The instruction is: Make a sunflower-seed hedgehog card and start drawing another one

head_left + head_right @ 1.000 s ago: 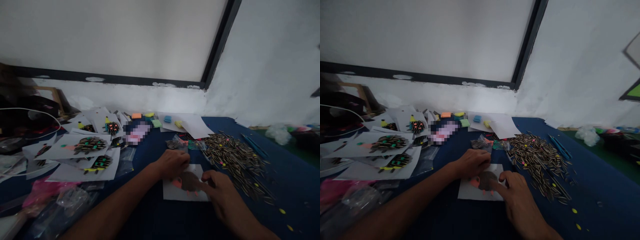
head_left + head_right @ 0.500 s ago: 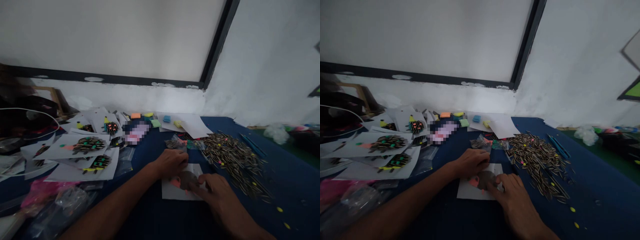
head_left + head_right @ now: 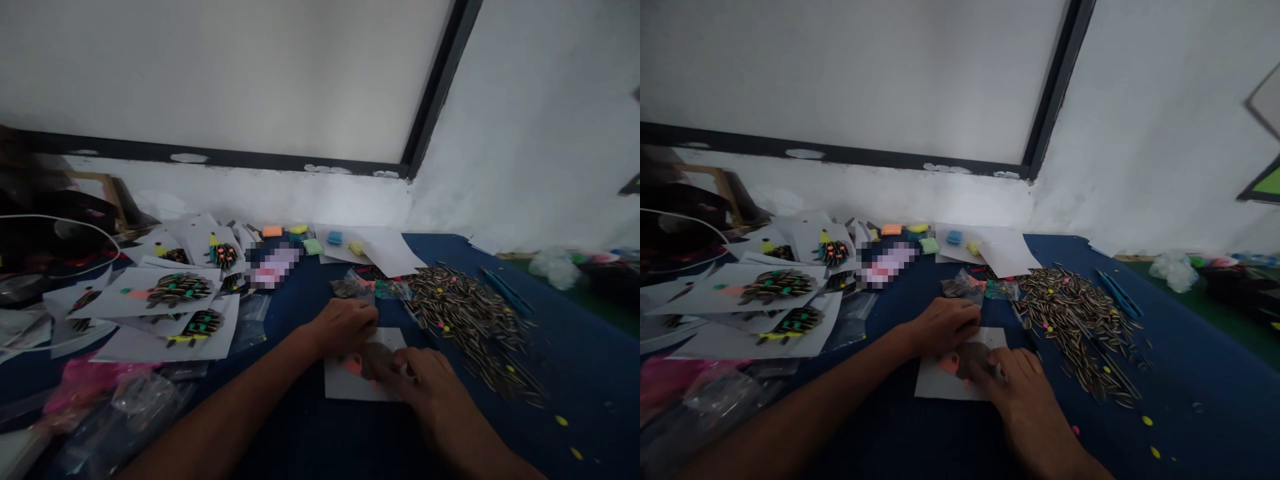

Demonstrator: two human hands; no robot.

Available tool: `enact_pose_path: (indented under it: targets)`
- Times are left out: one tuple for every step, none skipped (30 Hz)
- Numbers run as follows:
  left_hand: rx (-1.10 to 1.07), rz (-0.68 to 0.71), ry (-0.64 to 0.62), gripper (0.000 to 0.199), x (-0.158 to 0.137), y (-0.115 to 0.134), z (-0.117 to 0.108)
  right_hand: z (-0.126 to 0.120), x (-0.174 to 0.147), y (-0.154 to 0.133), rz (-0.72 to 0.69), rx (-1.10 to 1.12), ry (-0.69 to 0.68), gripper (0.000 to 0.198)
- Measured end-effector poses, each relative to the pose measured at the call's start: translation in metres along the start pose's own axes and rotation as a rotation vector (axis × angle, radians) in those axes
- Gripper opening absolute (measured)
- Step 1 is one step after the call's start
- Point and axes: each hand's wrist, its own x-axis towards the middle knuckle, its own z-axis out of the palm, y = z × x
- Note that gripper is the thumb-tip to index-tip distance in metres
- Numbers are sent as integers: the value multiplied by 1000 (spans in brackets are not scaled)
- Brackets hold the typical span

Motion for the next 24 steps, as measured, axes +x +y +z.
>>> enact_pose_path:
  targets:
    - [2,-2,-5,11,0,0,0,0,1,-1,-2,4,-15,53]
    - [5,-1,-5,11,0,0,0,-1,1,-1,2,7,-24,54]
    - [7,1,-4,10,0,0,0,-1,2,-1,5,11,-32,54]
    - [8,3,-1,10,0,0,1,-2,2,-1,9,19,-36,53]
    - [7,6,2,10,0,-1,1,-2,2,-1,14,29,-36,51]
    - [6,10,6,11,0,-1,2,-2,1,0,19,39,-37,51]
    - [4,13,5,11,0,-2,2,-1,1,0,24,47,-40,51]
    - [5,13,1,11,0,-2,2,0,1,1,31,51,-46,51]
    - [7,11,-6,11,0,-2,2,1,1,2,34,51,-52,52]
    - [10,8,-13,10,0,-2,2,2,1,2,41,49,-62,52]
    - [13,6,-18,10,0,-2,2,3,2,2,49,48,-81,51]
    - [15,5,-17,10,1,-2,2,4,3,2,58,48,-101,51]
    - [15,6,-14,10,1,-2,2,5,4,2,69,47,-117,51]
    - [13,10,-9,10,0,-1,2,5,5,1,82,44,-132,52]
    - [10,14,-3,10,0,-1,2,5,7,1,93,39,-148,52]
    - [8,15,1,10,0,-1,2,4,8,0,102,34,-165,51]
    - [6,15,1,10,0,-1,2,3,10,-1,106,30,-178,50]
    - [5,11,-1,10,0,-1,2,1,11,-2,107,27,-192,48]
    - [6,7,-2,10,0,-1,2,0,12,-2,110,24,-200,48]
    - [6,5,-2,10,0,-1,2,-1,12,-2,110,22,-204,48]
    - [6,6,1,11,0,-1,2,-1,12,-2,109,22,-199,49]
    - [5,10,5,11,0,-1,2,-2,11,-2,107,23,-192,51]
    - [7,14,11,11,0,-1,2,-1,9,-1,105,23,-184,54]
    - [10,19,16,10,0,-2,3,-1,7,1,98,19,-167,56]
